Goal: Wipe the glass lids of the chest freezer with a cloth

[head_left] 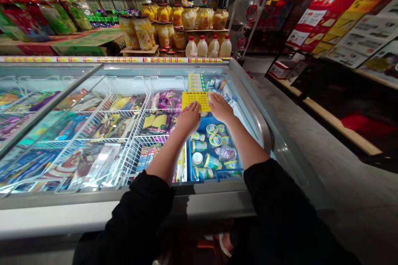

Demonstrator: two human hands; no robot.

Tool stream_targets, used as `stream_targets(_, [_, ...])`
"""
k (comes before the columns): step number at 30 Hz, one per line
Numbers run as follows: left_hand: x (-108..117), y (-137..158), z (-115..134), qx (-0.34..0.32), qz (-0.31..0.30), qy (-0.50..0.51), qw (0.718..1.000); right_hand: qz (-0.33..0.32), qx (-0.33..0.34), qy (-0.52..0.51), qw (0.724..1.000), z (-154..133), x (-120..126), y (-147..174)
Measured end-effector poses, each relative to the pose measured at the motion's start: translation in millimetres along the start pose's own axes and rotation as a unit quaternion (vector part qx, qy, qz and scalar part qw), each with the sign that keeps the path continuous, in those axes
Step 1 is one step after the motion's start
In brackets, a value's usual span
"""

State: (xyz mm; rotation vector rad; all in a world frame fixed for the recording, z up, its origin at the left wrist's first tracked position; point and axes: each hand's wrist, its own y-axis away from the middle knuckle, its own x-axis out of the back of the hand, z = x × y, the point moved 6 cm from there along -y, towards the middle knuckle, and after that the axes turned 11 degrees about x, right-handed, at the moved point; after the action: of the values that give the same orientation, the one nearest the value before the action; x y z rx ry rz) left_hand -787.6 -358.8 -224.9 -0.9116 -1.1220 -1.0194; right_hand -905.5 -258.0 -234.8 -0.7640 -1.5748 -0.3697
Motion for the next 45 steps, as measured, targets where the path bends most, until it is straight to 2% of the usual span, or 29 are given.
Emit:
stream_targets(5, [-2,-2,-3,-0.005,0.004,0.001,1.000,-0.009,-0.072,0.012,0.997,13,3,12])
stream_targets(8, [-3,-3,-2,-0.002,0.002,-0.003,1.000,-0.013,-0.040,0.007,0.999,3,-2,18])
stream_targets(10, [-3,-2,-1,0.002,0.004,-0.005,1.000,-0.018,0.011,-0.010,1.000,-6,-6,12])
stream_targets(12, [-3,-2,-1,0.004,0.007,-0.006,1.000,-0.019,0.035,-0.025,0.999,-6,-8,0])
stream_targets(16, [-1,0,-2,-0.004,0.009,-0.009,1.000,0.005,-0.011,-0.023,1.000,15,-4,-14])
stream_targets(20, [0,1,0,0.000,0.004,-0.007,1.000,0.021,-0.048,-0.013,0.999,30,-5,-1])
stream_targets(23, [0,1,2,0.012,0.006,-0.005,1.000,0.005,-0.034,-0.019,0.999,25,-11,5])
stream_targets(27, [0,1,4,0.016,0.014,0.003,1.000,-0.018,0.013,-0.033,0.999,19,-13,-8])
stream_targets(30, [0,2,3,0.010,0.012,0.007,1.000,-0.011,-0.004,-0.030,0.999,28,-7,-15])
stream_targets(34, [-1,2,1,0.006,0.005,0.005,1.000,0.009,-0.047,-0.008,0.999,34,-4,2])
stream_targets(38, [-2,2,0,0.007,0.013,0.003,1.000,-0.004,-0.007,-0.017,1.000,18,-8,18])
stream_targets(41, [-4,2,-1,0.007,0.016,0.005,1.000,-0.016,0.024,-0.028,0.999,16,-6,8])
stream_targets(45, [-3,5,-2,0.006,0.015,0.002,1.000,-0.004,-0.020,-0.020,1.000,30,3,-11])
